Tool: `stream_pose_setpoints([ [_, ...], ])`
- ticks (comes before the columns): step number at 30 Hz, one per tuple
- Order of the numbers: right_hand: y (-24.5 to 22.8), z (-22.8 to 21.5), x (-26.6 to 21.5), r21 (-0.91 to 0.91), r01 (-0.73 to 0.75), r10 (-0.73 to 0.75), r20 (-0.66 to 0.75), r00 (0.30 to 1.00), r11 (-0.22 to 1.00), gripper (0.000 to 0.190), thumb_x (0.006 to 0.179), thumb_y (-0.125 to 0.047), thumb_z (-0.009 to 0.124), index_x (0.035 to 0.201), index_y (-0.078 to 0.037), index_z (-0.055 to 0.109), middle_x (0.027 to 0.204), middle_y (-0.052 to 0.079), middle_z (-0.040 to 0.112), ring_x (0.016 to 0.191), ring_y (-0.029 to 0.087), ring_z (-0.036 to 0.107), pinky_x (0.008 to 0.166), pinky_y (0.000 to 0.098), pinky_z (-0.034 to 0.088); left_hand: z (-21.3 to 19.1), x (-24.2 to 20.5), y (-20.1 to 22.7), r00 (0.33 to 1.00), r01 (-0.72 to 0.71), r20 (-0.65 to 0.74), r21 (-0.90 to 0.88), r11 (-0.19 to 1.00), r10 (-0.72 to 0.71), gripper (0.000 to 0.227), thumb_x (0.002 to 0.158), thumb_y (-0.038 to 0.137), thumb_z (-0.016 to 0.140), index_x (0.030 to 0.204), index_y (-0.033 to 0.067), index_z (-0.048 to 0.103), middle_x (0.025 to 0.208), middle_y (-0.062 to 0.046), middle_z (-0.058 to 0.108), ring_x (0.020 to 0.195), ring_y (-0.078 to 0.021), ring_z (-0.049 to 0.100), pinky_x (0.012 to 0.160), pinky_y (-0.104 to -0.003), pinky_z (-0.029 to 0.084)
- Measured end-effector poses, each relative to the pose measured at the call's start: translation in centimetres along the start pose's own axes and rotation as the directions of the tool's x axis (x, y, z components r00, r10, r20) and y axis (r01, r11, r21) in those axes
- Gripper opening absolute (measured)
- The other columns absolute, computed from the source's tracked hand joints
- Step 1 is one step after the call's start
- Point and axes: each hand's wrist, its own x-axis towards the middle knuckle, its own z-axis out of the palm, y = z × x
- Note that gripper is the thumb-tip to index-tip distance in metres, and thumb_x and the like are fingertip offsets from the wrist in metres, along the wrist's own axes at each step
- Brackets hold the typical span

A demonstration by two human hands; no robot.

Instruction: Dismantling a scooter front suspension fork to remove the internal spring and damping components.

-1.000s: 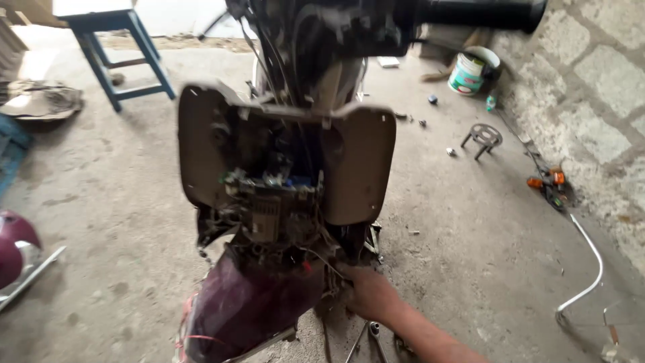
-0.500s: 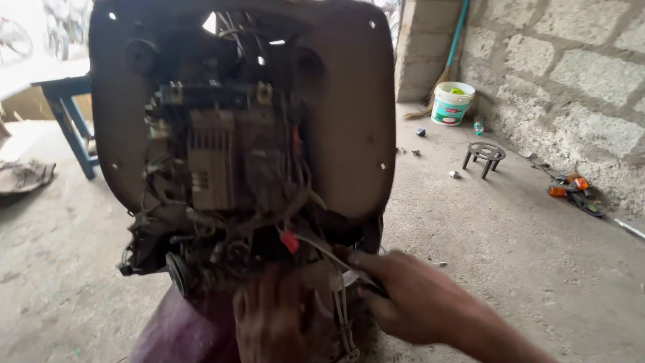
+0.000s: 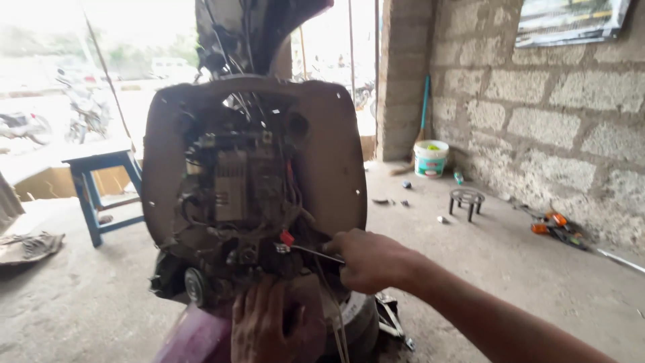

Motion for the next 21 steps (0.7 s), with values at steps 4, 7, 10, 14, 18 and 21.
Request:
stream_pose_setpoints([
  [4, -3.4, -2.1, -1.7, -0.138, -0.092, 0.089, -0.026, 0.996, 0.986, 0.043, 0.076, -0.008, 0.066, 0.117, -0.016, 0.072, 0.098, 0.011, 0.075, 0.1, 0.029, 0.072, 0.093, 0.043, 0.055, 1.5, -0.7, -0.9, 1.0, -0.026, 0.002, 0.025, 0.999, 0.026, 0.061, 0.072, 0.04, 0.076, 0.119, 0.0044, 0.062, 0.124, -0.02, 0.063, 0.119, -0.0366, 0.058, 0.107, -0.054, 0.037],
  [7, -3.2, -2.6, -2.0, -0.219, -0.056, 0.041, -0.073, 0.997, 0.974, 0.022, 0.078, -0.012, 0.066, 0.097, -0.014, 0.079, 0.093, 0.011, 0.076, 0.094, 0.029, 0.074, 0.09, 0.0424, 0.057, 1.7, -0.2, -1.0, 0.998, -0.045, -0.039, 0.012, 0.999, 0.045, 0.067, 0.07, 0.041, 0.077, 0.122, 0.0021, 0.062, 0.124, -0.021, 0.062, 0.117, -0.0384, 0.058, 0.105, -0.055, 0.037],
  [10, -3.0, -2.4, -1.8, -0.202, -0.07, 0.048, -0.115, 0.992, 0.977, 0.031, 0.095, -0.036, 0.064, 0.083, -0.009, 0.073, 0.084, 0.014, 0.073, 0.085, 0.032, 0.073, 0.083, 0.0452, 0.057, 1.5, 0.6, -0.5, 0.999, -0.019, -0.05, -0.01, 1.0, 0.019, 0.074, 0.068, 0.04, 0.076, 0.126, -0.0017, 0.059, 0.127, -0.023, 0.06, 0.119, -0.0404, 0.056, 0.104, -0.055, 0.037],
  [14, -0.8, -1.1, -0.8, -0.241, 0.011, -0.051, -0.161, 0.986, 0.97, 0.039, 0.095, -0.042, 0.065, 0.077, -0.008, 0.071, 0.079, 0.014, 0.07, 0.081, 0.032, 0.07, 0.079, 0.0475, 0.054, 0.7, 1.7, 0.5, 0.993, -0.068, -0.103, -0.035, 0.997, 0.064, 0.071, 0.073, 0.04, 0.075, 0.128, -0.0004, 0.057, 0.129, -0.024, 0.059, 0.12, -0.0406, 0.056, 0.105, -0.054, 0.038],
  [18, -0.7, -1.0, -1.0, -0.283, 0.156, -0.214, -0.187, 0.959, 0.946, 0.037, 0.089, -0.041, 0.069, 0.075, -0.006, 0.071, 0.078, 0.015, 0.068, 0.08, 0.035, 0.067, 0.074, 0.0506, 0.052, -1.8, 1.8, 1.5, 0.994, 0.048, 0.098, -0.001, 0.999, -0.047, 0.062, 0.078, 0.036, 0.074, 0.13, 0.0043, 0.059, 0.121, -0.018, 0.063, 0.116, -0.0369, 0.058, 0.104, -0.051, 0.04],
  [21, -0.5, -1.2, -1.0, -0.302, 0.159, -0.201, -0.114, 0.973, 0.94, 0.035, 0.089, -0.035, 0.067, 0.073, -0.005, 0.071, 0.077, 0.014, 0.069, 0.081, 0.033, 0.069, 0.077, 0.0495, 0.054, -2.9, 2.3, 1.8, 0.986, 0.074, 0.148, -0.015, 0.997, -0.071, 0.059, 0.081, 0.03, 0.073, 0.132, 0.0054, 0.059, 0.118, -0.015, 0.065, 0.115, -0.0344, 0.059, 0.105, -0.049, 0.04],
])
